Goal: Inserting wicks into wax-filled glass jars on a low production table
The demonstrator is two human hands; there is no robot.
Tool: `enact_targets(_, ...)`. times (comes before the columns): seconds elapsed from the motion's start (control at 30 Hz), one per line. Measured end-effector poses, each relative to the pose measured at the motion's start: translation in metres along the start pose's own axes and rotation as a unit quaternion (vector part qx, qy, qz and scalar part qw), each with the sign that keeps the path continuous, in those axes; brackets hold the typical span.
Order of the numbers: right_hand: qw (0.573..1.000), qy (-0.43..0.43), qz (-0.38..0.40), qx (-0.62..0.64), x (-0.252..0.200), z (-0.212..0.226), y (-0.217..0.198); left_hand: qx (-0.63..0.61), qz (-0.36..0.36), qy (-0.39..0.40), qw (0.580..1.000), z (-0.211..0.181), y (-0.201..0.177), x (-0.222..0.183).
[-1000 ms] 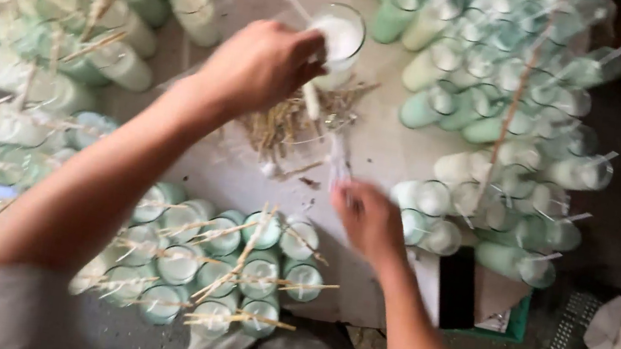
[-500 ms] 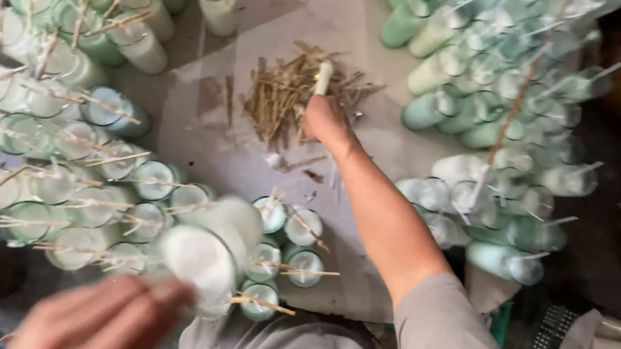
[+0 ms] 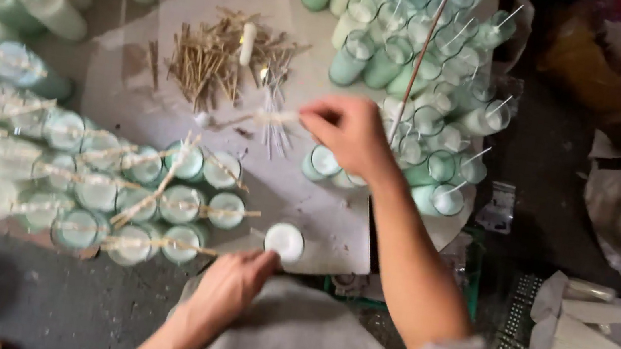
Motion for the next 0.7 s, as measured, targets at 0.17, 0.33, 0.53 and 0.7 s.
enact_targets(0.17, 0.973, 0.043, -0.042, 0.224, -0.111, -0.042, 0.015, 0.030, -0.027, -0.027, 0.999, 0.033, 0.031, 0.011)
enact_targets(0.33, 0.937, -0.002, -0.126, 0.326, -0.162, -0.073, 0.035, -0.081, -0.147, -0.055, 0.984, -0.022, -0.032, 0.009)
enact_targets(0.53, 0.942, -0.045, -0.100, 0.317, -0.165, -0.061, 0.059, -0.553, -0.370, 0.000, 0.746, -0.034, -0.057, 0.036)
enact_targets(0.7, 0.978, -0.140, -0.152, -0.037, -0.156, -0.005, 0.063, -0.528, -0.403, -0.033, 0.747, -0.020, -0.048, 0.028)
Point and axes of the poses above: each hand's wrist, its own x-axis towards the middle knuckle, its own y-axis out of the palm, z = x × y, the point moved 6 cm from there along x, towards the middle knuckle, and after that the axes turned 14 degrees about z, right-handed, at the moved point
